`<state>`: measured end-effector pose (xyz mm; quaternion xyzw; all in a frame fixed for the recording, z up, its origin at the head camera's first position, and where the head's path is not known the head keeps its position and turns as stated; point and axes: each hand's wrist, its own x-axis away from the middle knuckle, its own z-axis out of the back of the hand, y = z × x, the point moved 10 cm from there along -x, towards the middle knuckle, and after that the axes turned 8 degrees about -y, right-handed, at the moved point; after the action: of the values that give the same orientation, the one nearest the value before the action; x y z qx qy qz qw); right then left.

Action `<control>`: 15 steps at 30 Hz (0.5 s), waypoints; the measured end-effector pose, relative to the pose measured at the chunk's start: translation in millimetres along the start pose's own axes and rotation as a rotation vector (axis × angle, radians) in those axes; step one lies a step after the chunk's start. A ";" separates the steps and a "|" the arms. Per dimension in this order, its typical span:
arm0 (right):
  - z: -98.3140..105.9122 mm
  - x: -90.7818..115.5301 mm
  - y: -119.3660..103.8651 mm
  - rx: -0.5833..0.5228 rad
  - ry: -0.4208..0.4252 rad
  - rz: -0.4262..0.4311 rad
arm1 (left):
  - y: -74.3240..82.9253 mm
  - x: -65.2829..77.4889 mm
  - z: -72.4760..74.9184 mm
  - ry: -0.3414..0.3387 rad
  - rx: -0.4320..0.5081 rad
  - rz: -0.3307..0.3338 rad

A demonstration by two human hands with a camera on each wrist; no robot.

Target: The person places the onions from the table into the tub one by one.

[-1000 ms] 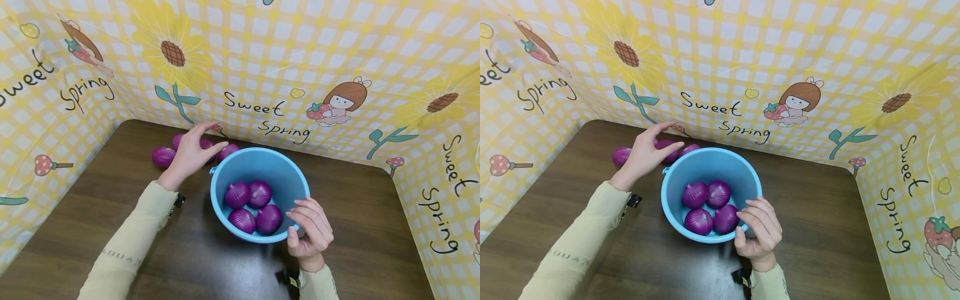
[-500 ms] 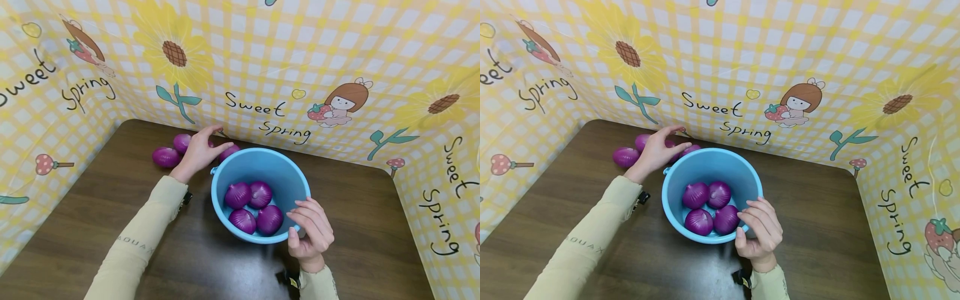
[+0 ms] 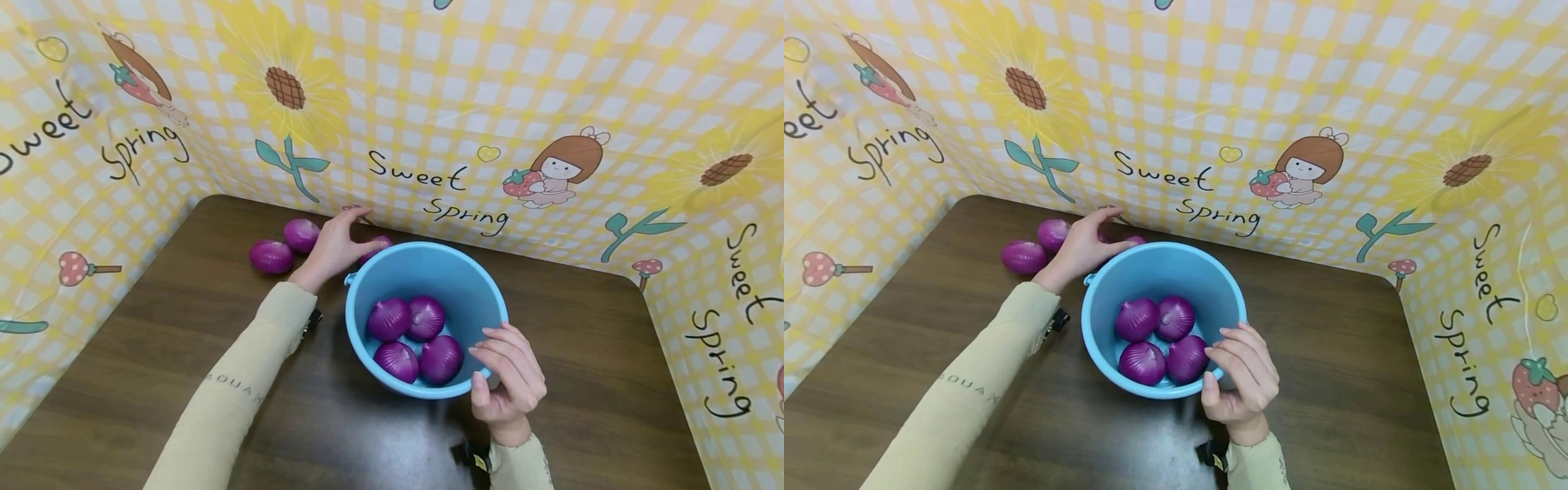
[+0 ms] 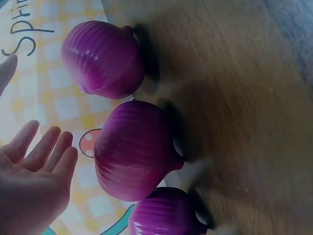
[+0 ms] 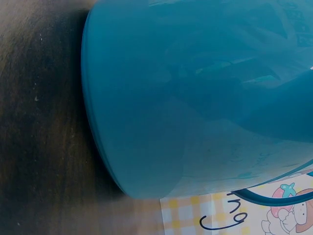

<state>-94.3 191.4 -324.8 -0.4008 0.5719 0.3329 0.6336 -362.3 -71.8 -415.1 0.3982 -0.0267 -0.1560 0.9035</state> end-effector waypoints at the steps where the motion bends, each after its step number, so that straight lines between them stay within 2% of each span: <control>1: 0.1 0.0 0.1 0.001 0.000 0.000 | 0.5 -1.5 -2.0 -0.015 -0.007 -0.004; 6: 0.0 0.1 0.2 -0.001 0.002 0.003 | 1.0 -8.3 -11.6 -0.085 -0.063 -0.018; 15: 0.2 -0.2 0.1 0.001 0.007 0.011 | -3.6 -14.9 -21.4 -0.139 -0.079 -0.001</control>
<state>-94.3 191.6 -324.6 -0.3986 0.5764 0.3348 0.6299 -373.7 -54.4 -431.2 0.3503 -0.0830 -0.1847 0.9145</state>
